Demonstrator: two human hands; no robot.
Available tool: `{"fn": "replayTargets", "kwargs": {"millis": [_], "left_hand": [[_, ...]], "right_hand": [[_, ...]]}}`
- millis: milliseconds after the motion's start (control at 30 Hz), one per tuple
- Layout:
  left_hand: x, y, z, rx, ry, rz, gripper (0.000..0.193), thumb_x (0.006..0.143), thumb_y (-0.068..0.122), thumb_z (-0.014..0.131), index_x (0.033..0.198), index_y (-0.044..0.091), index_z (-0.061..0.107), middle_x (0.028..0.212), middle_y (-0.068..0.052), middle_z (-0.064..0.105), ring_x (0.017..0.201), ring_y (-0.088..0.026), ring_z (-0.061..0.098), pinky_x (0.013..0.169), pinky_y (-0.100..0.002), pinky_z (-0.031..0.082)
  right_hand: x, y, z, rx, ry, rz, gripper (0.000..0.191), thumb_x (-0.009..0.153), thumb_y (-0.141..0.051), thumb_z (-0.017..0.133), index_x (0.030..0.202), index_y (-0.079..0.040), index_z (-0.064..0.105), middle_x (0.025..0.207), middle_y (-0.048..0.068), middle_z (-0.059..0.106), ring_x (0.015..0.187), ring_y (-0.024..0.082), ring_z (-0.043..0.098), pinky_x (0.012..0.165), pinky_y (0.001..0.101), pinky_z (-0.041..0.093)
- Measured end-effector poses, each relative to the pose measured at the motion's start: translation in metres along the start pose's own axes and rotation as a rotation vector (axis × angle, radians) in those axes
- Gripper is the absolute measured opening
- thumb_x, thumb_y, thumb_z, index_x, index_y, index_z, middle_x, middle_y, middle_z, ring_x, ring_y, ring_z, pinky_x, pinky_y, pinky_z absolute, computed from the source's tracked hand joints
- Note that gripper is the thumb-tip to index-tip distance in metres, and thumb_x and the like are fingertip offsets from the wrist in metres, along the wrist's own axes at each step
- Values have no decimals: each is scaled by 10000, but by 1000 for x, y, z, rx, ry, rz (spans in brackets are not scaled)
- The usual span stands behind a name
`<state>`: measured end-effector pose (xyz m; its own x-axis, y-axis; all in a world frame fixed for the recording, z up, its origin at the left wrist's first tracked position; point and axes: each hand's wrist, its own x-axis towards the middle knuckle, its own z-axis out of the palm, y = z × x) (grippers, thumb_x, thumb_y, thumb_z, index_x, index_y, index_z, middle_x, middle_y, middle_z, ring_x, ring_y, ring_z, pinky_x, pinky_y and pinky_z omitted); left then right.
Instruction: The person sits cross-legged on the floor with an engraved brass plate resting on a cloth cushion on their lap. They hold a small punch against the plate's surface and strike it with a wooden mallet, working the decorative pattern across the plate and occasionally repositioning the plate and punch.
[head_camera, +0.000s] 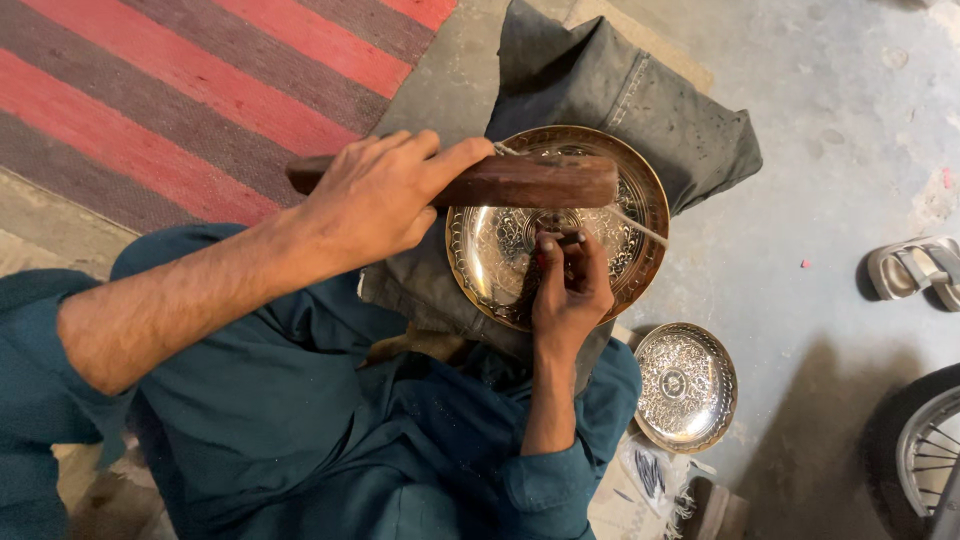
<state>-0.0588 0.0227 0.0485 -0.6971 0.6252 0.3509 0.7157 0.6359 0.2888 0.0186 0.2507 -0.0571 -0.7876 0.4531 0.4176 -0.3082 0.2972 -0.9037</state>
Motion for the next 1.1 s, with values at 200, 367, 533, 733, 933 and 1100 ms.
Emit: {"fn": "replayTargets", "kwargs": {"millis": [200, 367, 533, 733, 933, 1100], "left_hand": [[7, 4, -3, 210, 134, 159, 774, 865, -6, 659, 1560, 250, 436, 941, -94, 614, 897, -284, 663, 774, -461, 557], [14, -3, -1, 392, 229, 299, 565, 1059, 78, 633, 1576, 260, 495, 885, -57, 550, 814, -240, 598, 745, -430, 499], [11, -7, 6, 534, 252, 308, 497, 1037, 152, 634, 1503, 299, 541, 882, -40, 543, 837, -211, 579, 786, -415, 457], [3, -2, 5, 558, 220, 217, 542, 968, 149, 639, 1485, 278, 536, 918, -63, 594, 895, -236, 608, 817, -452, 480], [-29, -15, 2, -81, -10, -65, 779, 796, 18, 637, 1533, 159, 430, 999, -199, 624, 912, -367, 646, 782, -512, 537], [-107, 2, 40, -533, -167, -471, 820, 768, 140, 684, 1505, 28, 342, 1141, -299, 684, 1023, -439, 677, 850, -479, 553]], "right_hand": [[-2, -5, 0, 2, -18, 10, 228, 1026, -1, 681, 1249, 19, 639, 1052, 74, 761, 969, 113, 722, 868, 250, 587], [0, -9, -2, -15, -33, 28, 195, 1013, 9, 684, 1206, 28, 659, 1021, 68, 747, 960, 120, 714, 876, 267, 584], [1, -6, -3, -51, -91, 27, 143, 1029, 14, 661, 1170, 31, 668, 1008, 81, 758, 964, 129, 728, 886, 274, 595], [1, 3, -3, -11, -72, 10, 155, 1022, -24, 653, 1173, 11, 659, 1021, 77, 766, 943, 126, 726, 849, 264, 586], [5, 0, -20, 160, 154, 47, 149, 1047, -4, 605, 1193, -25, 588, 976, 64, 746, 908, 133, 741, 751, 256, 583], [-4, -13, -41, 109, 73, 111, 104, 1035, -44, 593, 1138, -34, 578, 946, 25, 635, 747, 123, 683, 664, 259, 564]]}}
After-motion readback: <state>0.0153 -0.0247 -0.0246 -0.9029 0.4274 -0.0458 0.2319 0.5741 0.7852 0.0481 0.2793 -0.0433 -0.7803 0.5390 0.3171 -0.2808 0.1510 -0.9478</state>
